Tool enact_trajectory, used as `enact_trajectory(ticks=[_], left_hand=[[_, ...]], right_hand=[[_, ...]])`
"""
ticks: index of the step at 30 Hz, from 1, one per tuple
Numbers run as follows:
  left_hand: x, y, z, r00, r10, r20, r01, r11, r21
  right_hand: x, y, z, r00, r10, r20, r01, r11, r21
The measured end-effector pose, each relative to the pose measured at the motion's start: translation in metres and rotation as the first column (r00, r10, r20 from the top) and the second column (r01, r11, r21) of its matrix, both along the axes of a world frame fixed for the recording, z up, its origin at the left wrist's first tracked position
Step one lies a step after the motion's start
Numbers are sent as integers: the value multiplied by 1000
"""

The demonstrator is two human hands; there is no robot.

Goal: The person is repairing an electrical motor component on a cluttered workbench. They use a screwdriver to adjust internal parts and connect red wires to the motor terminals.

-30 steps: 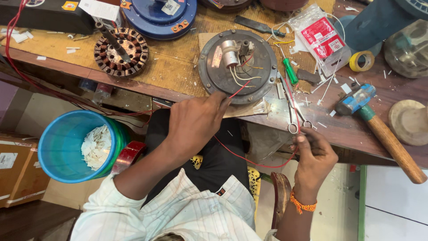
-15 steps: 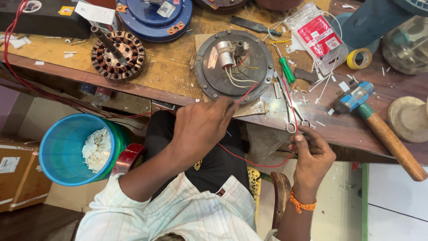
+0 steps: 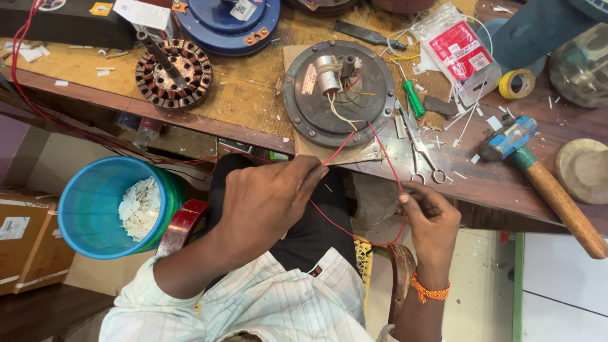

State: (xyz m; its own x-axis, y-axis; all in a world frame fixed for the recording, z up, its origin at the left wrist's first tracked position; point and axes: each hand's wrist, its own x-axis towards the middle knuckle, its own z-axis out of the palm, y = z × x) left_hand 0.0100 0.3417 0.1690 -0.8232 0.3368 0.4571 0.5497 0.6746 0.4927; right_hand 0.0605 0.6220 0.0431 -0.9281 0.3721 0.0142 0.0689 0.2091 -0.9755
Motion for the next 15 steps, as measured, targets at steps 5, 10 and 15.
enact_trajectory(ticks=[5, 10, 15], left_hand=[[5, -3, 0, 999, -30, 28, 30, 1000, -1], [4, -5, -2, 1000, -5, 19, 5, 1000, 13], [-12, -3, -9, 997, 75, 27, -73, 996, -60]], right_hand=[[3, 0, 1, 1000, 2, 9, -2, 1000, 30], [4, -1, 3, 1000, 5, -2, -5, 999, 31], [2, -4, 4, 1000, 3, 6, -3, 999, 48]])
